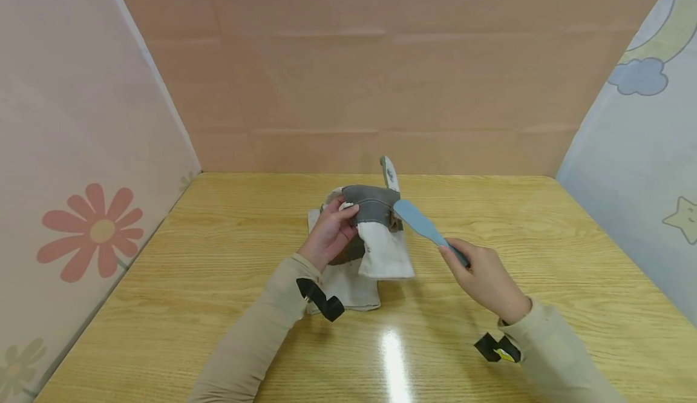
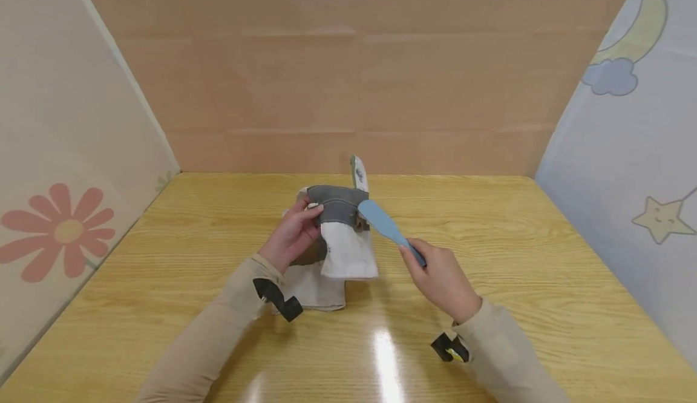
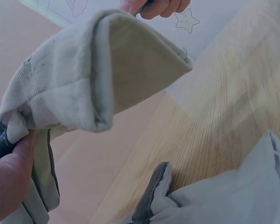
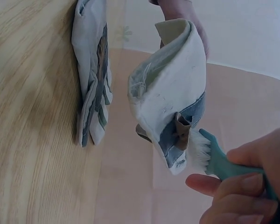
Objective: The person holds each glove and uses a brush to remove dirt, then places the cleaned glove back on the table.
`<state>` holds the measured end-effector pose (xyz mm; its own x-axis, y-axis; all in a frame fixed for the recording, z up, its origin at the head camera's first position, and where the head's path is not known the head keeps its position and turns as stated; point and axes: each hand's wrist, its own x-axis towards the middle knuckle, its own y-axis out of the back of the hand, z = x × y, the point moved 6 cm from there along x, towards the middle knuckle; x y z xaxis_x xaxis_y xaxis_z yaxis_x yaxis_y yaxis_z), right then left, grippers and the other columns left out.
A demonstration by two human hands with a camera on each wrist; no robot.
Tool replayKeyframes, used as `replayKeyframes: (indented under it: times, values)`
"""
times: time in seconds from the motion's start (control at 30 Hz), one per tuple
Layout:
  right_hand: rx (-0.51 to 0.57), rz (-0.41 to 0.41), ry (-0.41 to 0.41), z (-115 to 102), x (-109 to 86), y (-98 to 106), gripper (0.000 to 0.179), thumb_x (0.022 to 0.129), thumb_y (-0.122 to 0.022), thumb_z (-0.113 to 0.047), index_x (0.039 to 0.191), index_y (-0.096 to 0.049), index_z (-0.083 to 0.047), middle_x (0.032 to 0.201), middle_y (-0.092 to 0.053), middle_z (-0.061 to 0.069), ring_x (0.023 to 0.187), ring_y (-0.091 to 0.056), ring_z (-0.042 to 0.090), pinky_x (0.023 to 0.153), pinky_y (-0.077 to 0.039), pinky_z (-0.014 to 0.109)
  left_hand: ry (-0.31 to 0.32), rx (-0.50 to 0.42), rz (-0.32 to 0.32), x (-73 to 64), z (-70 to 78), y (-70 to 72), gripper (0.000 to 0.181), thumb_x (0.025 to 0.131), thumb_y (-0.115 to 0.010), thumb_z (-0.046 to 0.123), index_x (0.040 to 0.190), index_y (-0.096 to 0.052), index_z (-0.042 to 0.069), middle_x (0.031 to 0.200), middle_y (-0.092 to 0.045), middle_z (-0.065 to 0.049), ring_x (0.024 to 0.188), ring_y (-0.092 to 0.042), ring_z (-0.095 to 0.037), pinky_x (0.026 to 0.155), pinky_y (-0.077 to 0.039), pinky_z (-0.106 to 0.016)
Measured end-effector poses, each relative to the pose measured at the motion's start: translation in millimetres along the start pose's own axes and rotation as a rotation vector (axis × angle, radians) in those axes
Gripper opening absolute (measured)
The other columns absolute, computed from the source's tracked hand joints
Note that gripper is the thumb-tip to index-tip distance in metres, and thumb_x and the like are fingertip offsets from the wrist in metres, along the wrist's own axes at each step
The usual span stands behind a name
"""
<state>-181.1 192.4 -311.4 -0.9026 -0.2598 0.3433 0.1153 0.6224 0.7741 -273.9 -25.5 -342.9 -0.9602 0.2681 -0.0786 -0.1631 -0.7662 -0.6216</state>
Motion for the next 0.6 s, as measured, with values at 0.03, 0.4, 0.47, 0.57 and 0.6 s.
replayKeyframes:
  times: [0.03,0.4,0.47,0.57,0.6]
  values:
    - [0.002,-0.001,-0.001,-0.4,0.0,-0.1,0.024,0.098,-0.048,-0.017,0.105,-0.063,0.0,0.051,-0.03,-0.008,0.042,-0.018,-0.003,0.039,-0.026,0.019,0.005,-0.001,0.0,-0.1,-0.3,-0.2,0.026,0.096,-0.04,-0.003,0.115,-0.044,0.015,0.086,-0.062,0.006,0.077,-0.064,-0.003,0.071,-0.051,-0.019]
    - [0.036,-0.018,0.004,-4.8,0.6,-1.6,0.025,0.099,-0.047,-0.018,0.109,-0.062,-0.001,0.05,-0.03,-0.008,0.041,-0.018,-0.002,0.039,-0.026,0.02,0.003,-0.003,-0.013,-0.9,-1.8,-0.6,0.026,0.096,-0.039,-0.003,0.117,-0.043,0.013,0.086,-0.061,0.006,0.077,-0.063,-0.003,0.071,-0.051,-0.019]
    - [0.048,-0.028,0.01,-6.1,0.8,-2.3,0.025,0.099,-0.046,-0.018,0.11,-0.061,-0.001,0.051,-0.03,-0.007,0.041,-0.018,-0.002,0.039,-0.026,0.02,0.006,-0.003,-0.015,-1.3,-1.9,-0.8,0.027,0.096,-0.039,-0.003,0.117,-0.043,0.013,0.087,-0.062,0.006,0.077,-0.064,-0.003,0.071,-0.051,-0.019]
    - [0.059,-0.042,0.018,-7.8,0.7,-3.6,0.025,0.099,-0.046,-0.018,0.109,-0.061,-0.001,0.052,-0.031,-0.007,0.042,-0.018,-0.002,0.039,-0.027,0.02,0.002,-0.002,-0.021,-1.2,-1.5,-1.1,0.027,0.097,-0.039,-0.003,0.119,-0.042,0.013,0.089,-0.062,0.006,0.078,-0.064,-0.003,0.072,-0.051,-0.019]
    - [0.059,-0.043,0.022,-8.2,0.6,-3.9,0.024,0.099,-0.047,-0.018,0.108,-0.062,-0.002,0.052,-0.031,-0.007,0.042,-0.018,-0.002,0.039,-0.027,0.02,0.001,-0.004,-0.021,-1.0,-1.3,-1.1,0.027,0.097,-0.039,-0.002,0.118,-0.043,0.014,0.089,-0.062,0.006,0.078,-0.064,-0.003,0.072,-0.051,-0.019]
